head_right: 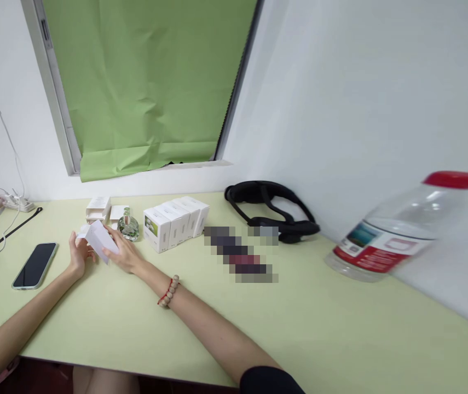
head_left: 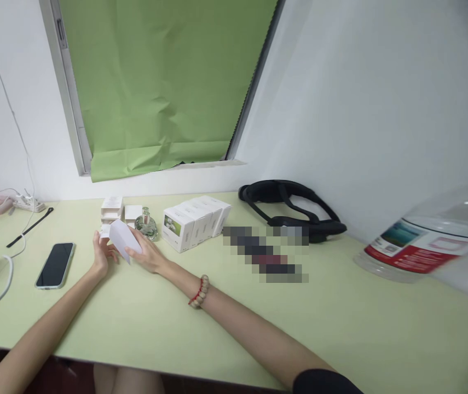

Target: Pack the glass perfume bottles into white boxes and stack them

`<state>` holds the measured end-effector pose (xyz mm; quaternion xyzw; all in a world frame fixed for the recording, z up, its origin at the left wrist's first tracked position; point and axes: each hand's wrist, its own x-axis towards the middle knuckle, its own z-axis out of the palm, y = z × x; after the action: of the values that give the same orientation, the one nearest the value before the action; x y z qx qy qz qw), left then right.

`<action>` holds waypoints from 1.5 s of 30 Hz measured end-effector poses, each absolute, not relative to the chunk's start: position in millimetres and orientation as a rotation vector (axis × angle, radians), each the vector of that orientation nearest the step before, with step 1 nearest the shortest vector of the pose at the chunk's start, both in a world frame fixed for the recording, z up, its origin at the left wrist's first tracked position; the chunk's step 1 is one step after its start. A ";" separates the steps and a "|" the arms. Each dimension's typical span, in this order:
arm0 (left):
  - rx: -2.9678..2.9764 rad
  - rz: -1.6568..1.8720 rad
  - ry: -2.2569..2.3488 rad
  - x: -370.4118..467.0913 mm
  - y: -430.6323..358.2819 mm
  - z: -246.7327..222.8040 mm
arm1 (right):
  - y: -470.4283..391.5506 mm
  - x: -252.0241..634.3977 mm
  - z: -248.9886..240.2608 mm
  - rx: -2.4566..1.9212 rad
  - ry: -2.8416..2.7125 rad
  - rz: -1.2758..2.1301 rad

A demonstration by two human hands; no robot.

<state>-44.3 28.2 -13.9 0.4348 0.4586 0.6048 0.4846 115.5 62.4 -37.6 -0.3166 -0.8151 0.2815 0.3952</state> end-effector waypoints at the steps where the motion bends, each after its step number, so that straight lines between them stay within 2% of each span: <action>1: 1.077 1.441 1.114 -44.2 28.0 -13.7 | 62.4 115.5 -37.6 -0.804 -2.072 0.717; 7: 1.220 1.324 1.113 -42.7 28.5 -13.9 | 63.0 115.6 -37.9 -0.783 -2.112 0.682; 16: 1.209 1.363 1.008 -45.1 30.2 -16.6 | 65.5 115.9 -40.5 -0.728 -2.137 0.625; 23: 1.264 1.345 1.118 -39.5 23.6 -10.9 | 70.2 116.0 -43.4 -0.691 -2.067 0.784; 40: 1.293 1.324 1.191 -40.1 23.2 -8.6 | 72.6 118.3 -44.1 -0.538 -2.105 0.803; 45: 1.279 1.317 1.188 -41.3 24.3 -9.8 | 72.2 119.1 -44.4 -0.587 -2.096 0.899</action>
<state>-41.3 24.3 -9.8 0.5195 0.4824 0.5351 0.4595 119.1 72.2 -44.4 -0.2301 -0.8220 0.3527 0.3833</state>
